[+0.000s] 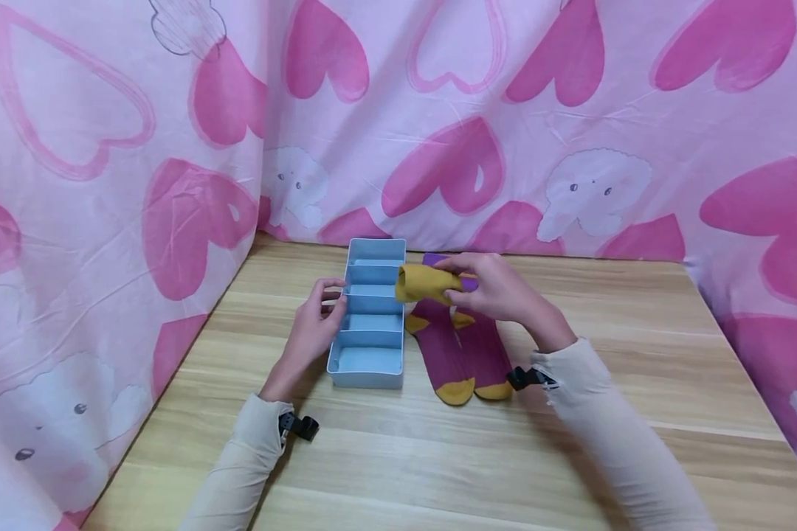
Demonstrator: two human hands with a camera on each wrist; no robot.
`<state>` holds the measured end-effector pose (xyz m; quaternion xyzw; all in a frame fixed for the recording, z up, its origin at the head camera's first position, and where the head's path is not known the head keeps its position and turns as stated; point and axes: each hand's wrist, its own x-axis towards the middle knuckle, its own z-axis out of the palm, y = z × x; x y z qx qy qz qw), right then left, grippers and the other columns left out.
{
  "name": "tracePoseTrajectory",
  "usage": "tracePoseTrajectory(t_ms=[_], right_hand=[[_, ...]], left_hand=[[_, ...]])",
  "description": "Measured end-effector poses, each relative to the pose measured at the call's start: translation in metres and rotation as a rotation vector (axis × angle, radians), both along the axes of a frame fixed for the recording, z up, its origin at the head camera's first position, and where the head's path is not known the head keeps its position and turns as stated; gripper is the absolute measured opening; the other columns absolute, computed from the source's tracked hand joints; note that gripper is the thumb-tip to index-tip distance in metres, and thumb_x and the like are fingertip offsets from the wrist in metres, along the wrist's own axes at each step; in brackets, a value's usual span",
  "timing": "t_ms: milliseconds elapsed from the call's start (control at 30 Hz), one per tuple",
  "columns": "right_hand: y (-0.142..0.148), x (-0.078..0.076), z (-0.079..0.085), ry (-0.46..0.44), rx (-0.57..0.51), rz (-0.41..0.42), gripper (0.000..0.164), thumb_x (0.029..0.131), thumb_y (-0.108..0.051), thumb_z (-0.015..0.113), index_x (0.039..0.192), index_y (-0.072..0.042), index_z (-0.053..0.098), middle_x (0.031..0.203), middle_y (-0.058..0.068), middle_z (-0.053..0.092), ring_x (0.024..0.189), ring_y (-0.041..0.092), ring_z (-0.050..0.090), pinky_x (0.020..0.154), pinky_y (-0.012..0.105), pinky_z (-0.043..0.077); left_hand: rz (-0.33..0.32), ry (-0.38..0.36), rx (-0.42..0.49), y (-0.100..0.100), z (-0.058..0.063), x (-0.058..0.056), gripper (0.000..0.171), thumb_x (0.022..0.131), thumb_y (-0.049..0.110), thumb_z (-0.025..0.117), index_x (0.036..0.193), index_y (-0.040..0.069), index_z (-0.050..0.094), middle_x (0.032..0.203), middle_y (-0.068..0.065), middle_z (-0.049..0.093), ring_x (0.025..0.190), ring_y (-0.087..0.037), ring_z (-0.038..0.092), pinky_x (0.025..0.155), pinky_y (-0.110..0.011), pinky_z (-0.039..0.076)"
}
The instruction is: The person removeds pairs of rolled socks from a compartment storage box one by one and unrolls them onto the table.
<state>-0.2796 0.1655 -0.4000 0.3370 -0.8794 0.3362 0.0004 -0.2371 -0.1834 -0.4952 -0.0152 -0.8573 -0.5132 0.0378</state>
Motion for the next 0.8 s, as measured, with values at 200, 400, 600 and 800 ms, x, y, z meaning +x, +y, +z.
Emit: tracePoseTrajectory(t_ms=[200,400,600,800], right_hand=[[0.029,0.004,-0.002,-0.006,-0.019,-0.062,0.039,0.093,-0.01,0.083,0.131,-0.01,0.075,0.125,0.009,0.075,0.109,0.027,0.07,0.096,0.048,0.062],[0.054,0.006,-0.009,0.035,0.007,-0.1,0.035,0.09,-0.013,0.086,0.123,-0.013,0.078,0.112,0.0,0.077,0.103,0.018,0.067,0.092,0.04,0.055],[0.078,0.012,-0.014,-0.024,0.006,-0.125,0.037,0.089,-0.011,0.087,0.124,-0.018,0.077,0.115,-0.001,0.078,0.106,0.017,0.068,0.085,0.033,0.055],[0.105,0.019,-0.018,-0.106,0.0,-0.163,0.035,0.092,-0.01,0.083,0.125,-0.016,0.076,0.119,0.004,0.078,0.109,0.023,0.068,0.065,0.028,0.057]], left_hand=[[-0.014,-0.017,-0.011,0.001,0.001,-0.002,0.037,0.113,0.035,0.056,0.148,0.026,0.052,0.151,-0.01,0.062,0.133,-0.034,0.066,0.111,-0.057,0.056],[-0.002,-0.005,-0.009,0.001,0.002,-0.002,0.036,0.112,0.031,0.058,0.147,0.024,0.053,0.149,-0.012,0.064,0.133,-0.034,0.067,0.112,-0.057,0.056],[0.01,-0.009,-0.002,-0.001,0.001,0.001,0.037,0.112,0.027,0.058,0.148,0.022,0.052,0.151,-0.015,0.062,0.135,-0.037,0.066,0.114,-0.058,0.054],[0.002,-0.022,-0.006,0.0,0.001,0.001,0.037,0.113,0.032,0.057,0.148,0.026,0.051,0.152,-0.014,0.062,0.135,-0.037,0.066,0.114,-0.059,0.054]])
